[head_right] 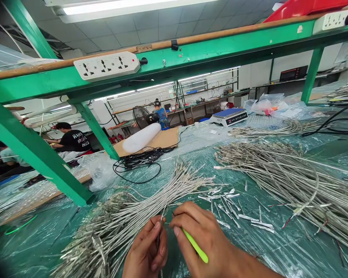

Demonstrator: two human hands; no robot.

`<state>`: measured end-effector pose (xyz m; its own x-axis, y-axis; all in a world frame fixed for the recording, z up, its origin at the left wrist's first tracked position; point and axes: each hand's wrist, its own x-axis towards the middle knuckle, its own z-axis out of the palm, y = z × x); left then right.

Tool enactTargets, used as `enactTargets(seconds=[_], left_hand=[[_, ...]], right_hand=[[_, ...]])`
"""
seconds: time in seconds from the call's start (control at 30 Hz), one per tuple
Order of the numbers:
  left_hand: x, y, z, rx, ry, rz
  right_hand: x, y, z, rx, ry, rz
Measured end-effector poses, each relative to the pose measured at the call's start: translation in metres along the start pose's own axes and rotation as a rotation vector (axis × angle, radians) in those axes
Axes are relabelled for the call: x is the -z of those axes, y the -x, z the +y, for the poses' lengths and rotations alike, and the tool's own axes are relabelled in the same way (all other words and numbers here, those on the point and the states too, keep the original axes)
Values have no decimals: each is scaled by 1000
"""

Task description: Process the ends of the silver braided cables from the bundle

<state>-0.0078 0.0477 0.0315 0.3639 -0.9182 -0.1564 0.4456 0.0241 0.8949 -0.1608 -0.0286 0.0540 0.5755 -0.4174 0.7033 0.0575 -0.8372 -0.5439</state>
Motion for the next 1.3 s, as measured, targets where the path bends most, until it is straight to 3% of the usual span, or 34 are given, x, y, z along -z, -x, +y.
enactTargets(seconds=[0.2, 0.43, 0.63, 0.77, 1.1, 1.3], left_hand=[[-1, 1, -1, 8, -18, -2], [-1, 0, -2, 12, -4, -15], [0, 0, -1, -17, 17, 1], [0, 0, 0, -10, 21, 4], [-1, 2, 1, 16, 29, -43], [1, 2, 2, 37, 54, -167]], right_hand=[[-4, -1, 9, -18, -1, 65], [4, -1, 23, -86, 62, 256], [5, -1, 1, 35, -1, 14], [2, -3, -7, 40, 2, -35], [-3, -2, 2, -46, -32, -41], [-10, -4, 9, -228, -29, -137]])
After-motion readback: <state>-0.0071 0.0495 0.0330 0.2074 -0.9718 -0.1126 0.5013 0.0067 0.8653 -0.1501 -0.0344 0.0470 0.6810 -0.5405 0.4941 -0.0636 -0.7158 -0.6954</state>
